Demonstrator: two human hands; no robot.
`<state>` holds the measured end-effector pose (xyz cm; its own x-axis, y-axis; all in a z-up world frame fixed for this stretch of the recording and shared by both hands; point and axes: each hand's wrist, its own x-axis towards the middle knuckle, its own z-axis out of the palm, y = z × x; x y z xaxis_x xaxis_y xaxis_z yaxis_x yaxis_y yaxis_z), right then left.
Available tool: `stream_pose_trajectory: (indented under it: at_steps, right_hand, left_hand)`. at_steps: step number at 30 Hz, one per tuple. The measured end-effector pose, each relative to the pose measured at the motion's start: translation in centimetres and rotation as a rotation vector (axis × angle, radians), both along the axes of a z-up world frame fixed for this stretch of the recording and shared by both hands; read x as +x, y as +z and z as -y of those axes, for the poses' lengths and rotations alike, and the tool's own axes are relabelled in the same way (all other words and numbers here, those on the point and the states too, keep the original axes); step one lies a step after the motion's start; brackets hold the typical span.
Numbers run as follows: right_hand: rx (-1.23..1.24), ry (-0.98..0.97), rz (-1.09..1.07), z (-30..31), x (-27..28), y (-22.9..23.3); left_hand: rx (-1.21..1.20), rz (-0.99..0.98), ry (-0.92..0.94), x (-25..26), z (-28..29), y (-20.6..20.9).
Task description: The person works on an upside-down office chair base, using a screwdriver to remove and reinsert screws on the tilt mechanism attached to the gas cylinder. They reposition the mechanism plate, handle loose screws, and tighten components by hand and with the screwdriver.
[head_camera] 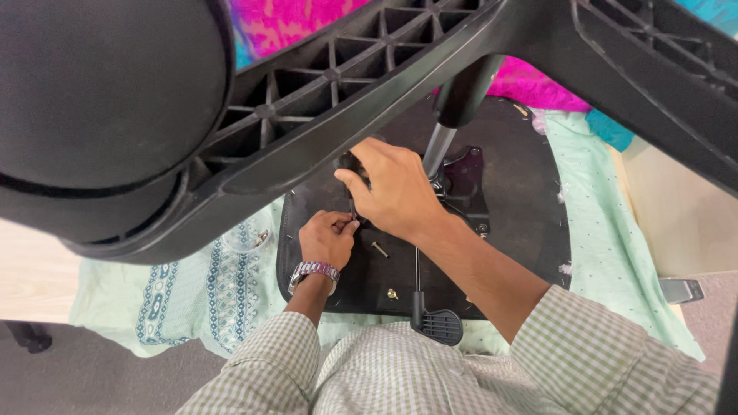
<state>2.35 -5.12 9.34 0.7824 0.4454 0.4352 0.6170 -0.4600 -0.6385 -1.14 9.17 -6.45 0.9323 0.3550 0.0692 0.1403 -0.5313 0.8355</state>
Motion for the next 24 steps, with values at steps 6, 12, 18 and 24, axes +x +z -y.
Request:
stream_pose_trajectory:
  at_steps: [6,12,18,24]
  right_hand:
    - [0.163,-0.038,0.115,-1.0,-1.0,0.5]
    - [0.15,-0.084,0.229,-2.1,-0.6,0.2]
    - [0.13,-0.03,0.168,-2.4,-0.9,-0.5]
    - [0.171,-0.06,0.129,-2.3,-0.6,-0.2]
  left_hand:
    - [-0.001,-0.01,0.016,0.1,0.2,-0.2]
    - [0.03,0.074,0.003,-0.1,-0.2,-0.3]
    - [0.142,-0.024,0.0,0.3,-0.6,-0.3]
    - [0.067,0.0,0.006,0.6,-0.6,-0.1]
